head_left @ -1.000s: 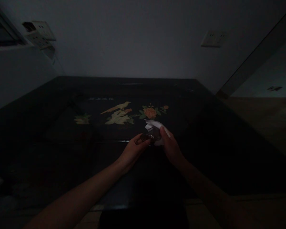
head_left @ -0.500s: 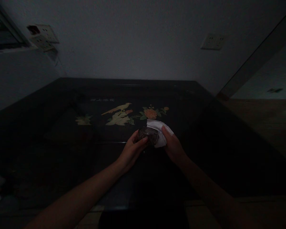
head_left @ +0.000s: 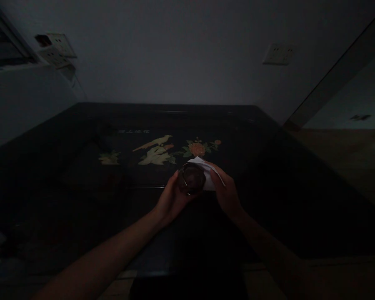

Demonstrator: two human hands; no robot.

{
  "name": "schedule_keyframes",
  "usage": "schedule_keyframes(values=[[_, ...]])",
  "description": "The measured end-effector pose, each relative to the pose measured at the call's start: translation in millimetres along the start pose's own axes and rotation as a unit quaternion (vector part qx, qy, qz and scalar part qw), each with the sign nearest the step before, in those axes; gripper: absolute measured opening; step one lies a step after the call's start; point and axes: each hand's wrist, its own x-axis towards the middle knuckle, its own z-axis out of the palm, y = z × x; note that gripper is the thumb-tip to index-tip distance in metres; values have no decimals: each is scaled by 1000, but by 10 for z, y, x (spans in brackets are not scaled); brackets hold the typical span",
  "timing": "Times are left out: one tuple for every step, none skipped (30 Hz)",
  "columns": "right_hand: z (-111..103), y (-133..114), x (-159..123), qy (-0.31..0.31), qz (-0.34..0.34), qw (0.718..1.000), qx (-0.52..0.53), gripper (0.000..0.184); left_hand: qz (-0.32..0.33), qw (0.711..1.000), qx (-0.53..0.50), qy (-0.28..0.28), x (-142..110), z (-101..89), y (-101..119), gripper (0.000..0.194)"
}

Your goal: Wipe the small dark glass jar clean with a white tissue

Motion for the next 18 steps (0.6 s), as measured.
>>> schedule_keyframes(values=[[-11,-4,-5,-8,-26,999,-22,36,-8,1000,-3,1,0,4,1,34],[-27,-10,-10,-16,-50,998,-44,35,-15,1000,-3,2,-1,8,2,35],[-45,-19,-13,-24,-70,995,-66,35,-20,1000,-2,5,-3,11,4,36],[-65,-31,-16,-33,-88,992,-87,36,-23,1000,1,10,-4,12,7,37],[-85,-43,-17,-42,-106,988,-108,36,-23,1000,4,16,-5,12,9,37],[-102,-53,-18,-53,-125,983,-127,37,-23,1000,7,20,-4,10,11,37],[-116,-61,-18,-67,-145,977,-144,39,-24,999,8,24,-2,7,13,37],[-125,-65,-18,-86,-167,969,-159,41,-23,999,9,26,1,2,14,37],[-128,-66,-17,-105,-188,961,-172,43,-22,999,8,29,6,-3,14,37],[-125,-63,-17,-126,-208,953,-183,46,-22,999,8,31,11,-8,14,38],[-117,-58,-16,-146,-225,944,-192,49,-25,999,8,34,16,-12,13,39],[-105,-52,-15,-166,-238,936,-201,51,-28,999,7,37,22,-16,12,41],[-91,-45,-15,-183,-247,928,-211,52,-31,999,7,39,27,-21,10,42],[-76,-37,-16,-197,-254,920,-223,53,-34,999,9,41,32,-28,5,43],[-62,-31,-17,-208,-260,913,-235,53,-38,998,14,43,36,-36,-2,45],[-47,-25,-19,-216,-267,906,-248,53,-37,998,25,44,40,-49,-12,46],[-34,-21,-22,-222,-275,898,-261,53,-31,998,41,44,43,-66,-25,46],[-21,-18,-27,-226,-283,892,-272,53,-21,997,59,45,46,-86,-40,45]])
